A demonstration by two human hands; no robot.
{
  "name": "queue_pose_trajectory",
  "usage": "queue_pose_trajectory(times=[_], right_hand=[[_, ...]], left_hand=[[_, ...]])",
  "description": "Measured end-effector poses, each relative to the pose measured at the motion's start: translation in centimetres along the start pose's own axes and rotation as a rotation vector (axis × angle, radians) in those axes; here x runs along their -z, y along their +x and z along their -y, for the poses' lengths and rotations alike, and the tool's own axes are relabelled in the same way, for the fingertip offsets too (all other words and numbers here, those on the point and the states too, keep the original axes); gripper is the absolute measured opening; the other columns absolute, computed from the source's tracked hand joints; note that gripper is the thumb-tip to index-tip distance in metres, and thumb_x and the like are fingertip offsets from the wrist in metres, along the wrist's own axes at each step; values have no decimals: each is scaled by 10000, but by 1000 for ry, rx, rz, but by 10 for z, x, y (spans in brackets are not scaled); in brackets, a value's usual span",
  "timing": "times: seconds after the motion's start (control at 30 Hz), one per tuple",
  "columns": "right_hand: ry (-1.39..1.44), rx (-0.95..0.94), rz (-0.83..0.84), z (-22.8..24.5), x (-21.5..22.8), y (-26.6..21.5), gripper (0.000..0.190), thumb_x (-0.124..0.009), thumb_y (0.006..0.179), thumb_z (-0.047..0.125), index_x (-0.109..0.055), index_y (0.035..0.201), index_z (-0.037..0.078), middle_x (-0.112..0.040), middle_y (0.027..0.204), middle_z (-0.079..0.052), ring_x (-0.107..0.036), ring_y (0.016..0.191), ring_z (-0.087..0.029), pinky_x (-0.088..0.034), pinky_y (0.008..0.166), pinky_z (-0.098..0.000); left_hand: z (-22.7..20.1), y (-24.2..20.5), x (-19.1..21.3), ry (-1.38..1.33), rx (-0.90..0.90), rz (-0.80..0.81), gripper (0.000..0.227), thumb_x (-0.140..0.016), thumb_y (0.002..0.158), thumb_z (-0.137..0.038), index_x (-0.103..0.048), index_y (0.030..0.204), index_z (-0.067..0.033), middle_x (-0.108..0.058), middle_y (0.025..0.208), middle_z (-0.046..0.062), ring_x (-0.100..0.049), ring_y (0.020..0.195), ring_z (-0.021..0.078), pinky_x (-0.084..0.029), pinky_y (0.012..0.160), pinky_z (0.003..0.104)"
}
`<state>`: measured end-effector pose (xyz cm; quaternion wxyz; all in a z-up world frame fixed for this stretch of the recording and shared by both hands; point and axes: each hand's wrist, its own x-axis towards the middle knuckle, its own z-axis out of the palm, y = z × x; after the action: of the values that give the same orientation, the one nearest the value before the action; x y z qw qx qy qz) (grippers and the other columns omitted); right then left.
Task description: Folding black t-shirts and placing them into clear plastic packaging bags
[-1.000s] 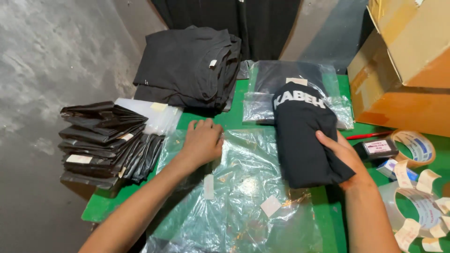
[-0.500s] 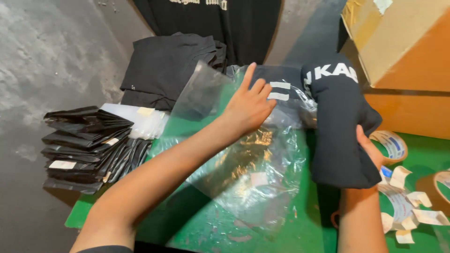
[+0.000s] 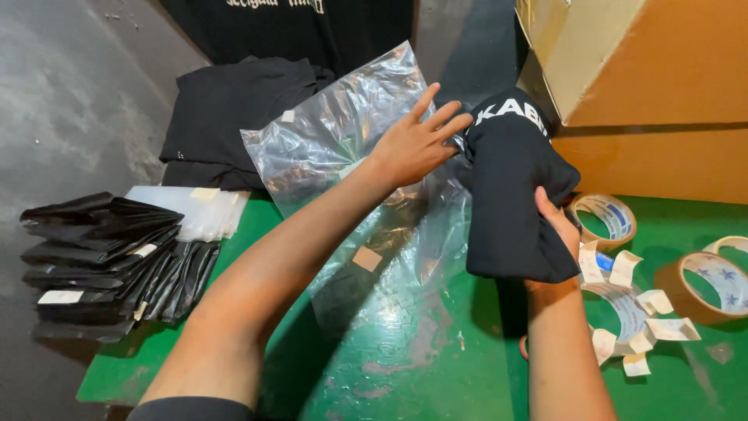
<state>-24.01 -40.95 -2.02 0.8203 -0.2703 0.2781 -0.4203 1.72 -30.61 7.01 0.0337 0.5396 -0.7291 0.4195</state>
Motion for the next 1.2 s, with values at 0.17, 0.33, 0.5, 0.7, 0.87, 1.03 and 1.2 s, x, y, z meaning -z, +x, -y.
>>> queue_pose_trajectory(times=[0.17,0.33,0.5,0.7,0.87,1.03,1.2], right_hand=[[9,47,38,7,-20,-9,414,-798,935,175,-673,1322,97,-741,1188,-156,-770,1028,-327,-678,871,-436],[-82,25,81,4,-25,-16,438,-772,933,144,-658,1355,114,-725,1243,-171,-763,1063,-334,-675,913,-459],[-162,-13,117,-2,-36,-30,440,-744,952,169,-642,1379,161,-732,1250,-126,-769,1064,-281,-679,926,-400],[-476,-27,158,7,-59,-77,518,-672,924,204,-586,1432,145,-691,1276,-87,-704,1103,-205,-579,949,-316],[-848,-16,240,19,-78,-119,624,-607,844,151,-527,1455,49,-625,1358,-82,-607,1192,-231,-481,1023,-366],[-1484,158,748,17,-88,-148,460,-660,888,260,-666,1326,118,-719,1322,28,-608,1155,-113,-455,1036,-307],[-1714,168,1069,24,-101,-184,254,-537,900,138,-674,1112,164,-745,1007,27,-679,901,-151,-534,821,-295]], left_hand=[[-35,-31,28,-114,381,355,777,-722,887,-171,-354,1568,-228,-304,1598,106,-328,1477,347,-176,1231,636],[-99,-115,67,-655,548,250,507,-635,903,-477,-563,1308,-179,-494,1203,91,-508,1149,366,-338,1047,571],[-117,-163,94,-685,535,257,525,-675,894,-532,-577,1286,-197,-537,1183,94,-545,1120,358,-349,1047,560],[-117,-176,100,-647,584,100,205,-629,939,-357,-686,1064,-205,-605,1067,22,-608,1042,272,-400,982,503],[-110,-174,111,-670,707,55,174,-603,982,-262,-743,988,-158,-633,942,16,-615,882,288,-435,805,460],[-105,-184,99,-733,832,185,164,-545,911,-185,-614,882,-39,-596,879,123,-622,784,407,-479,636,582],[-90,-192,95,-1128,1017,68,321,-638,787,-124,-714,1094,-66,-761,1086,171,-722,1031,381,-561,845,445]])
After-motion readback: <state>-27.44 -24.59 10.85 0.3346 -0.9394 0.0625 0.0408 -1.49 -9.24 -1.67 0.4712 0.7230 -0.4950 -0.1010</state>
